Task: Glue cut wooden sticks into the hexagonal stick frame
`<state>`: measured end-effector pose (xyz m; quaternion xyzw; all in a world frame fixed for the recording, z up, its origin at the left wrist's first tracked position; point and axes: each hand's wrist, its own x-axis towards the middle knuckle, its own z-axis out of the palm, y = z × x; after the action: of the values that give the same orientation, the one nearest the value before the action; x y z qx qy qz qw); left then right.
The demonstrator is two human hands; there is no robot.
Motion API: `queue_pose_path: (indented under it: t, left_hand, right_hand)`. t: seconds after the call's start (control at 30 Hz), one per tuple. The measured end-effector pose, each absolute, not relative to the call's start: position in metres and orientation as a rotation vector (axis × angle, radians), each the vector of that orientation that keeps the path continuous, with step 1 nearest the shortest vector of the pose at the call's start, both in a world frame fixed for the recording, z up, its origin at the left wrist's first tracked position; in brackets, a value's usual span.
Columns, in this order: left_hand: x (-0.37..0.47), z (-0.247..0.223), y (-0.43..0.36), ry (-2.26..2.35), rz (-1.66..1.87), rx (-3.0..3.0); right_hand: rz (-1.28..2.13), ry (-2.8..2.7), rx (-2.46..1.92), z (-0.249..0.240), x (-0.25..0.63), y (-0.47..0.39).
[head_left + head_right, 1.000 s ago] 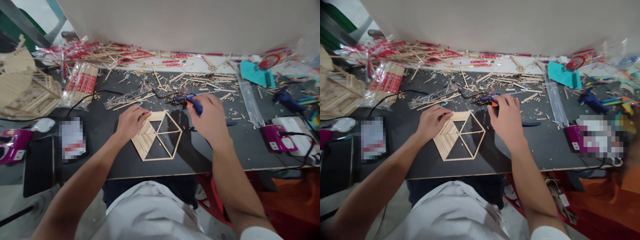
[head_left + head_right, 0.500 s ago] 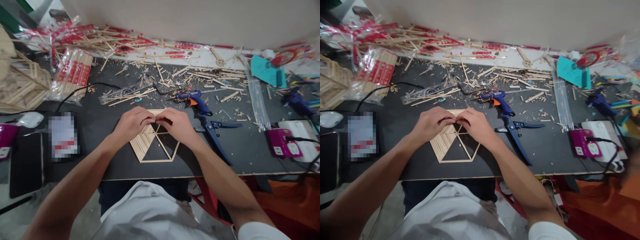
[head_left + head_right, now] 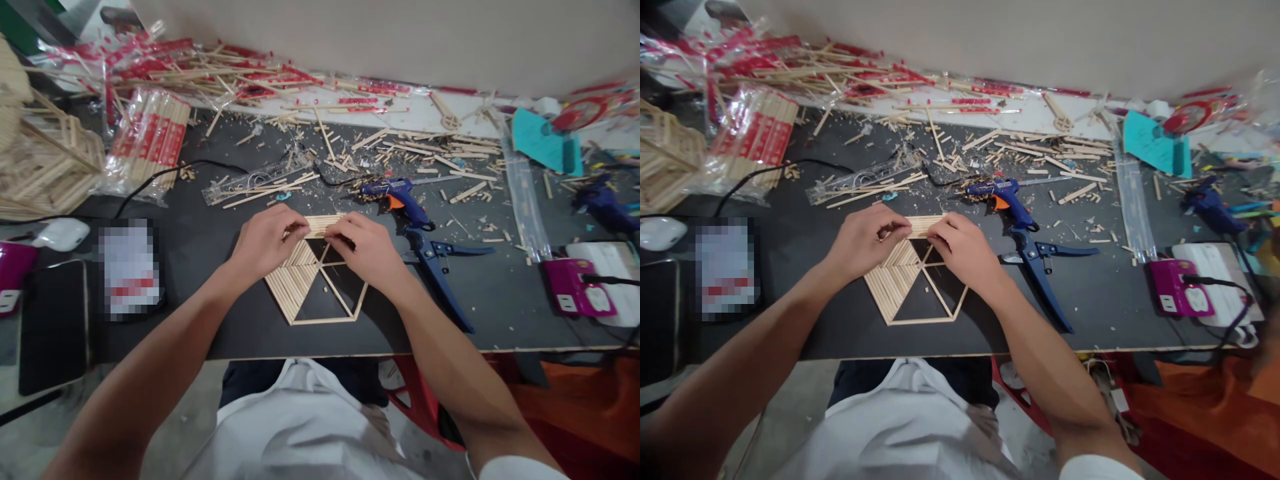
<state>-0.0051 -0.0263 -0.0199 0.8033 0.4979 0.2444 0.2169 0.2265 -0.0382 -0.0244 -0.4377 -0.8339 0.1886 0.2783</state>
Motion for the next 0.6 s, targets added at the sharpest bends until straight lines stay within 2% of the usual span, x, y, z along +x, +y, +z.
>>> queue_pose_path:
  t: [0.6]
  left_hand:
    - [-0.0030,-0.0170,-0.0217,1.385,0.604,2.131]
  right_hand:
    - [0.568,-2.163,-1.203,-0.0282,0.2254,-0.0341]
